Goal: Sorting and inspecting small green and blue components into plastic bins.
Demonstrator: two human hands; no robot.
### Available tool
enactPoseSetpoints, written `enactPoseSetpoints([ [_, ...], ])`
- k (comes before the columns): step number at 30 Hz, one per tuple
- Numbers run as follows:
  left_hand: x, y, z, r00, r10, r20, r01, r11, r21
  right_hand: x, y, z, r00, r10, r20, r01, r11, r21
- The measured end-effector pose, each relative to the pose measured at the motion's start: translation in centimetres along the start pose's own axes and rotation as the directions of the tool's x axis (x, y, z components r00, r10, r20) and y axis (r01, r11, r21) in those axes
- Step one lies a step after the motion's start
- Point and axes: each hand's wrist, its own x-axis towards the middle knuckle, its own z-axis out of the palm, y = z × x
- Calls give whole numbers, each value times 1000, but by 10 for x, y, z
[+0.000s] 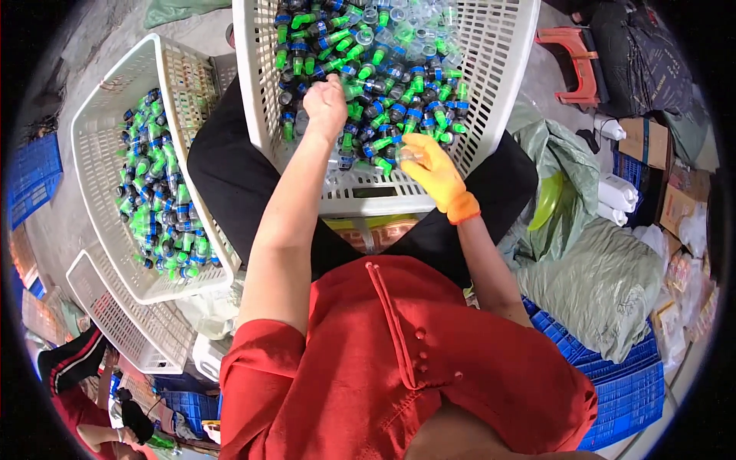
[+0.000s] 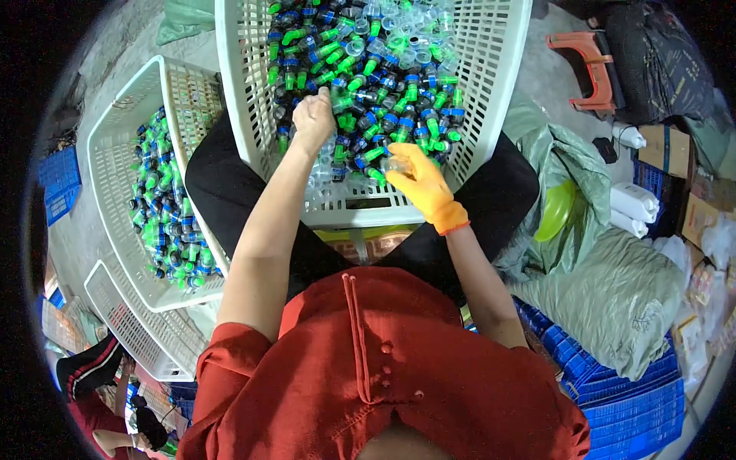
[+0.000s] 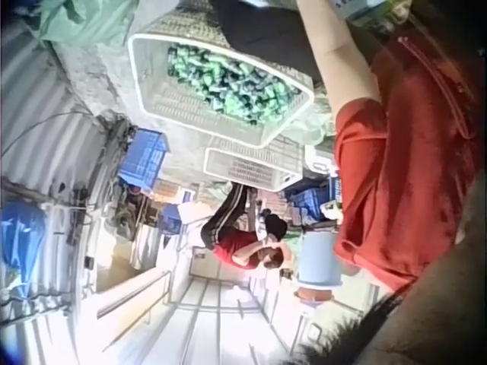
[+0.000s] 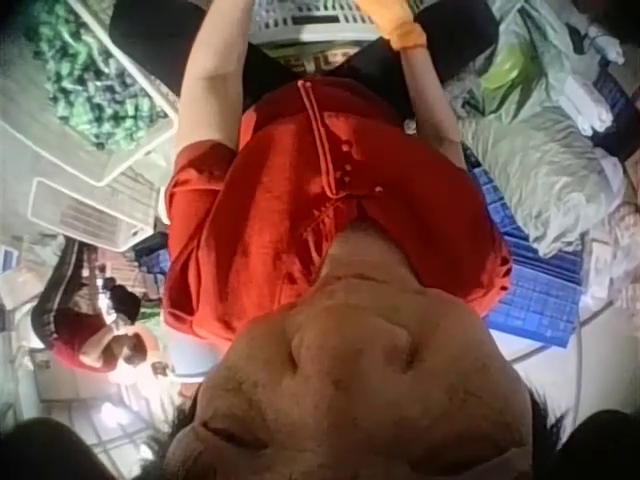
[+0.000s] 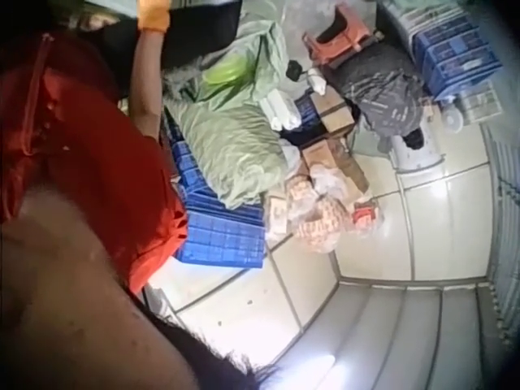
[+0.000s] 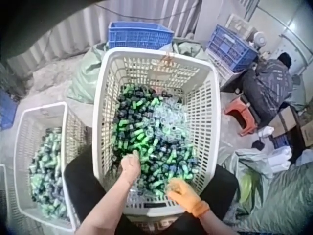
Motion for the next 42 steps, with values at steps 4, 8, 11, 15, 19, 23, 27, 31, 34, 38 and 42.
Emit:
enactPoseSetpoints([
  [4, -31, 7, -60, 989, 145, 16, -131, 933, -336, 4, -5, -8, 999, 2, -53, -3, 1000, -24],
  [8, -82, 16, -118, 972, 130, 196, 99, 529, -843, 1, -33, 8, 980, -183, -73, 167, 969, -179],
  [11, -116, 26, -134, 912, 185, 365, 373, -12, -928, -2, -51, 20, 930, -364, -53, 325, 881, -344],
  [15, -152, 36, -139, 881, 211, 423, 443, -60, -894, -9, -65, 26, 719, -676, 161, 592, 476, -650],
  [19, -174, 43, -150, 889, 174, 423, 428, 6, -904, -26, -73, 32, 774, -550, 314, 584, 427, -691],
  [23, -198, 50, -143, 993, 107, 49, 27, 201, -979, -41, -92, 42, 962, -201, 182, 248, 924, -290],
  [27, -209, 46, -143, 968, 69, -243, -251, 356, -900, -48, -94, 53, 983, 97, 153, -119, 982, 146],
  [31, -204, 28, -159, 998, -32, 51, 57, 270, -961, -48, -75, 69, 965, -259, 46, 263, 941, -213],
  [34, -206, 17, -162, 977, 31, 213, 203, 194, -960, -38, -64, 64, 760, -596, 257, 612, 526, -591],
  [38, -213, 21, -165, 975, 126, -186, -218, 331, -918, -45, -69, 73, 802, -482, 354, 597, 607, -526],
  [42, -223, 3, -181, 833, 319, -451, -552, 527, -646, -41, -91, 89, 884, -102, 457, 206, 961, -184],
])
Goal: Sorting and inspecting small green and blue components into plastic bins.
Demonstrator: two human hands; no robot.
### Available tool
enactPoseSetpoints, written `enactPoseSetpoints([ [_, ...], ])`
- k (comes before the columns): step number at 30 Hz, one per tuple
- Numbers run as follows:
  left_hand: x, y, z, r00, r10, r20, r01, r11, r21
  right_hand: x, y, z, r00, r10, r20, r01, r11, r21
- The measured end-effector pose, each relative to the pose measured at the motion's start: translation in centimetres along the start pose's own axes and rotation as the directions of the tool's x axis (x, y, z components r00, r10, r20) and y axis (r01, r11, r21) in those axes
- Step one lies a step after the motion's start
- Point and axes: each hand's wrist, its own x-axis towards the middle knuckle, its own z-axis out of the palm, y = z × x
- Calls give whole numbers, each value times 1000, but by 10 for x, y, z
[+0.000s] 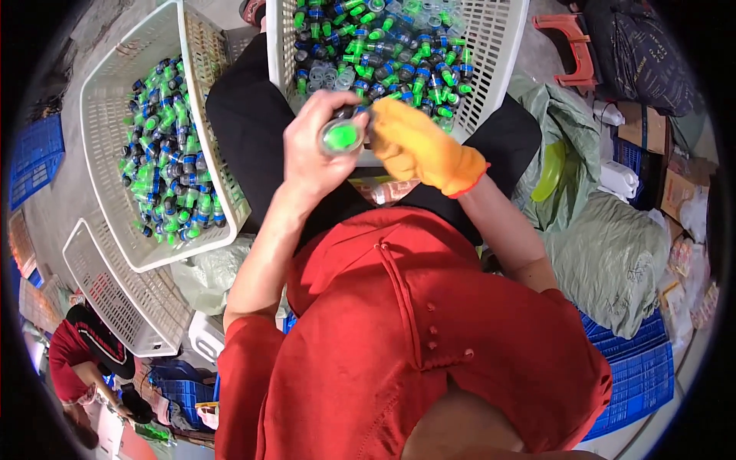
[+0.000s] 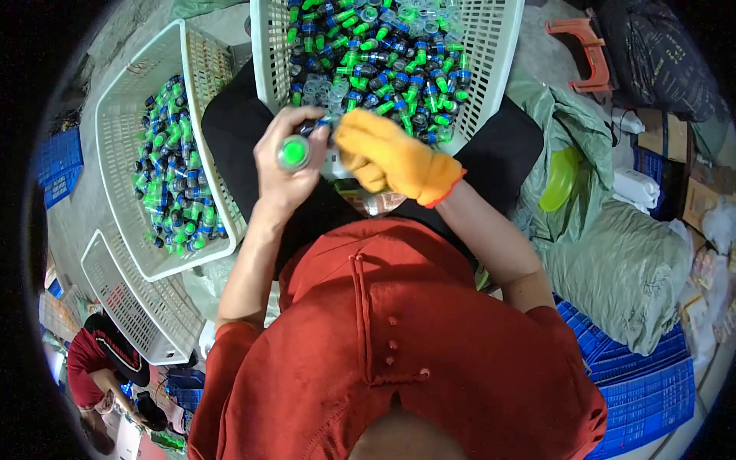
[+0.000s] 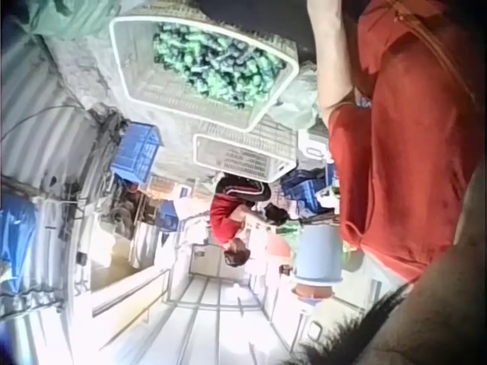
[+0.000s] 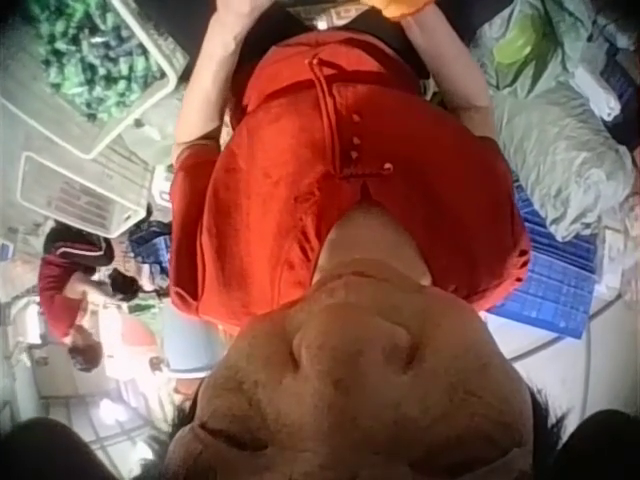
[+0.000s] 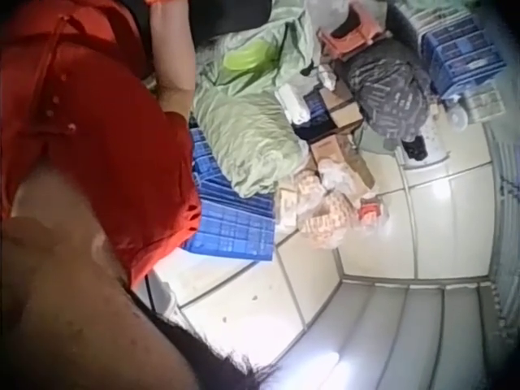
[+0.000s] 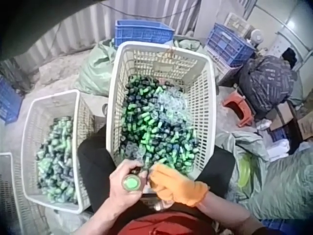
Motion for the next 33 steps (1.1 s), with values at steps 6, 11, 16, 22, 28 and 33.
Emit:
enactPoseSetpoints([
  [6, -17, -15, -123, 809, -339, -481, 516, 801, 303, 46, 40, -52, 987, 157, -43, -156, 988, 5],
  [11, 6, -35, -137, 944, -14, -329, 262, 638, 724, 108, 101, -138, 892, 111, -438, -260, 919, -296],
  [16, 96, -70, 34, 903, -423, 76, 385, 875, 293, 182, 133, -181, 870, -345, -351, -124, 536, -835],
  [22, 134, -216, 132, 962, -271, 26, 184, 718, 672, 188, 115, -188, 812, -489, -319, -10, 535, -845],
  [28, 125, -175, 95, 731, -666, 148, 683, 709, -177, 77, 58, -164, 897, 108, -428, -246, 928, -280],
  [33, 84, -110, 71, 612, -657, 440, 741, 281, -610, 31, 64, -119, 935, -250, -250, 74, 829, -554],
])
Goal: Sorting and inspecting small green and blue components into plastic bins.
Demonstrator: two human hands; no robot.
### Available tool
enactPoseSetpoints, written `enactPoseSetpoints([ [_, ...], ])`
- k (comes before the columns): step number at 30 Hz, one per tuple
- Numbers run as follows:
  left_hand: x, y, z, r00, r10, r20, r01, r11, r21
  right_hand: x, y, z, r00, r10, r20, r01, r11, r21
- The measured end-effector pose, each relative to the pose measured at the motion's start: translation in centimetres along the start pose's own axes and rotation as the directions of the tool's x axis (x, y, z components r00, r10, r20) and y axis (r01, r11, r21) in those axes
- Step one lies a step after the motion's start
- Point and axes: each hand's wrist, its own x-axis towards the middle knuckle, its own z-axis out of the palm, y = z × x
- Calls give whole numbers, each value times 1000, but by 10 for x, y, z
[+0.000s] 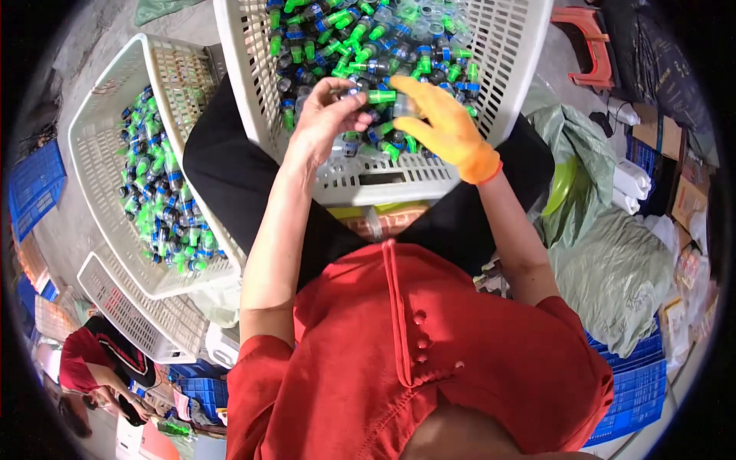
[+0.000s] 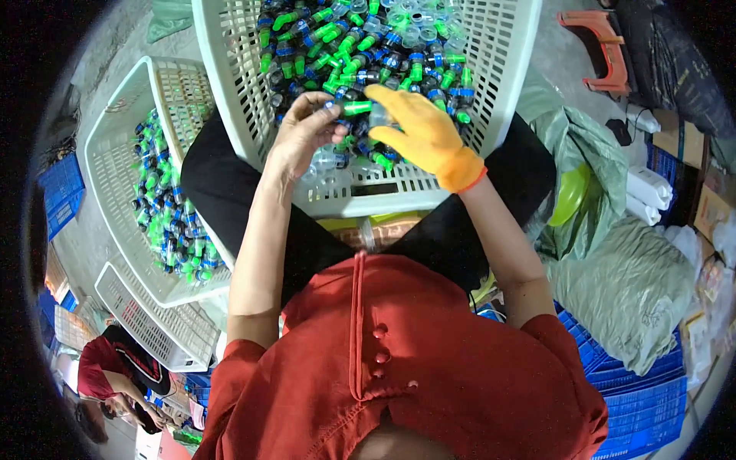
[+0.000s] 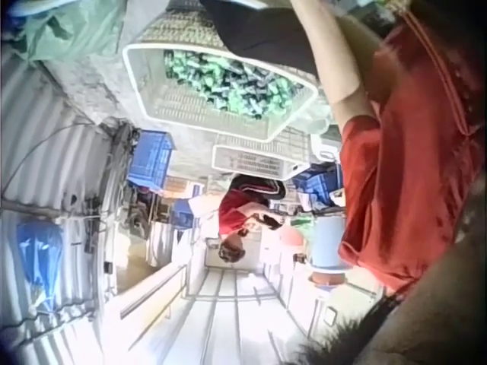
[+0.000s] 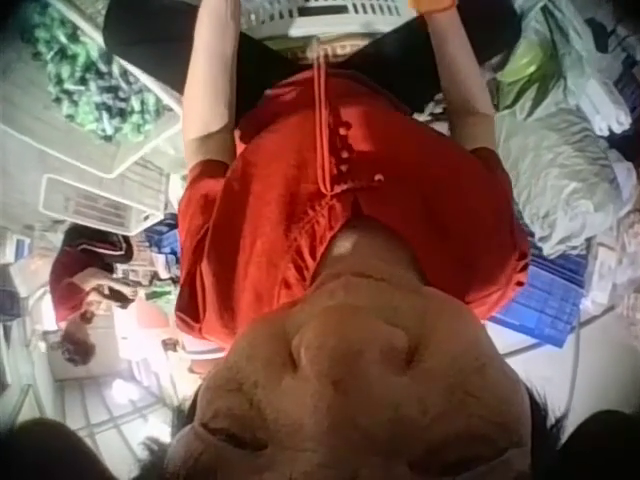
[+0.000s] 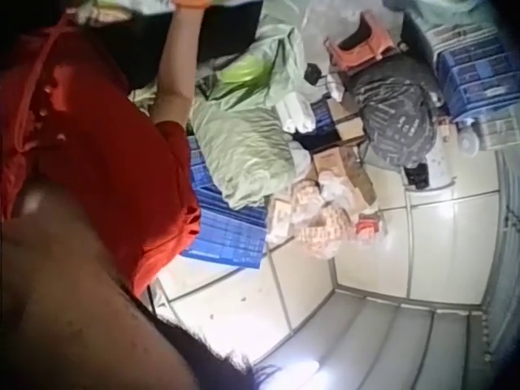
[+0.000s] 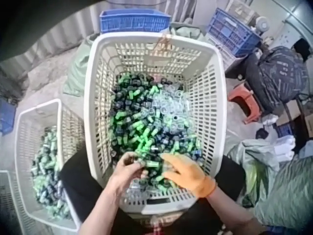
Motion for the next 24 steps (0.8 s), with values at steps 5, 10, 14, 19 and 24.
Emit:
enactPoseSetpoints([
  [5, -51, 0, 4, 945, -111, 309, 41, 974, 225, -24, -25, -1, 955, -296, 29, 298, 953, -55],
  [10, -102, 20, 10, 784, -377, 493, 104, 862, 496, -65, -83, -17, 916, -190, 354, 286, 927, -243],
  [14, -105, -14, 8, 738, -116, 665, -479, 605, 637, -67, -101, -9, 903, -276, 329, 372, 886, -278],
  [19, -124, -24, 38, 864, 98, 494, -478, -151, 865, -80, -95, 5, 933, 125, 337, -150, 988, 48],
  [24, -120, -41, 17, 927, 297, 227, -312, 279, 908, -71, -108, 12, 929, 155, 337, -204, 972, 115],
])
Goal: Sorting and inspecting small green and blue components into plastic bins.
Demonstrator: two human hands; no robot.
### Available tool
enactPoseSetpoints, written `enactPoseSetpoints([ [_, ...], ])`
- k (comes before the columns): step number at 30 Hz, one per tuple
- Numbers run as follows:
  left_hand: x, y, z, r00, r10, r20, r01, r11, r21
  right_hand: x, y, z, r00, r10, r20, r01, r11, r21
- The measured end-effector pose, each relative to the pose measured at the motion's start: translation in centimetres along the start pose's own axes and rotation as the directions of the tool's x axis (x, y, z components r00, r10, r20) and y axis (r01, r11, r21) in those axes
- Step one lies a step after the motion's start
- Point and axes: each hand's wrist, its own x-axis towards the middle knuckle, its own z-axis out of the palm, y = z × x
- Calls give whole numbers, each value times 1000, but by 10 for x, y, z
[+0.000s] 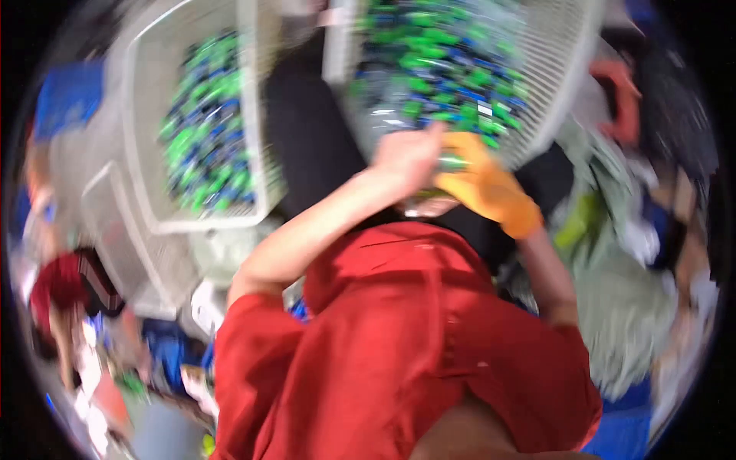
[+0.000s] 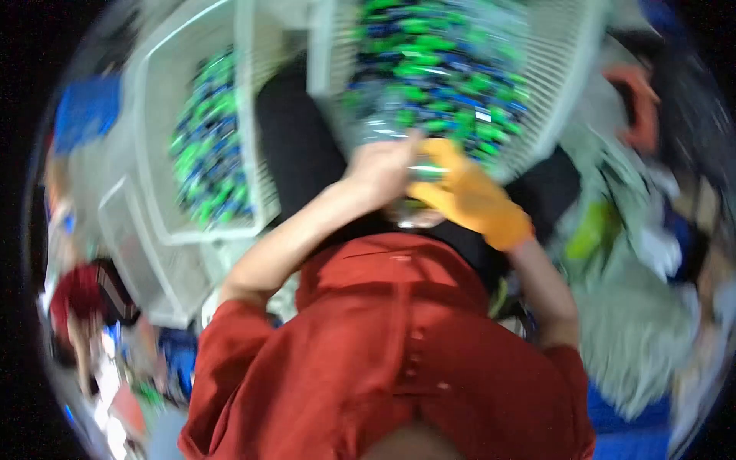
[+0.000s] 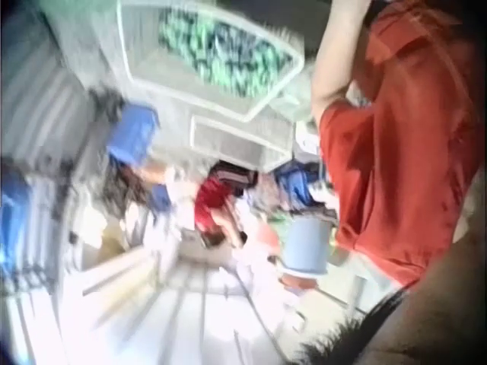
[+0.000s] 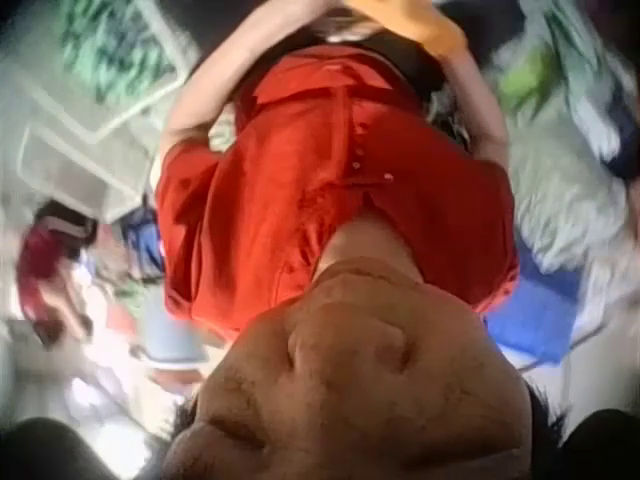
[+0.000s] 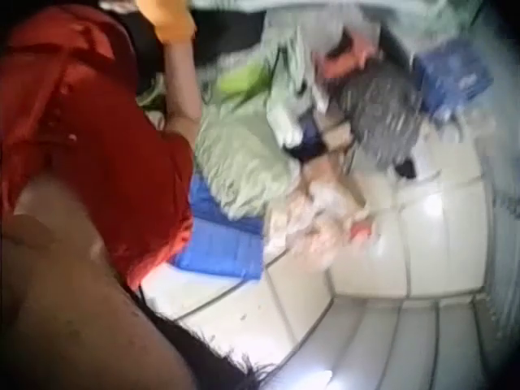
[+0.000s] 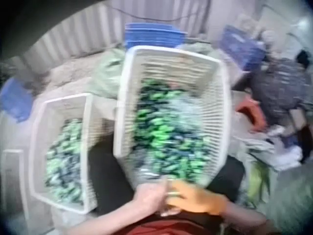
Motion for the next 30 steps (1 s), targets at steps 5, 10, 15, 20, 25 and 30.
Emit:
enactPoseSetpoints([
  [5, 16, 19, -21, 971, 88, 223, -134, 971, 198, 1, 1, -4, 978, -210, -10, 176, 844, -507],
  [10, 10, 1, 6, 950, 187, -249, -90, 930, 355, 27, 13, 10, 967, 239, 90, -255, 895, 365],
  [15, 5, -8, -12, 960, 181, -214, -92, 925, 368, 39, 13, 18, 995, 86, 52, -96, 965, 243],
  [20, 39, -17, -27, 936, 93, 339, -118, 991, 54, 28, 2, 4, 963, -268, 42, 265, 897, -354],
  [25, 41, 0, 6, 965, 125, 229, -191, 937, 293, 4, 50, 6, 982, -181, -55, 163, 957, -239],
  [30, 35, -3, 8, 977, 211, 39, -206, 867, 454, 14, 31, 2, 995, 100, -3, -100, 995, 18],
])
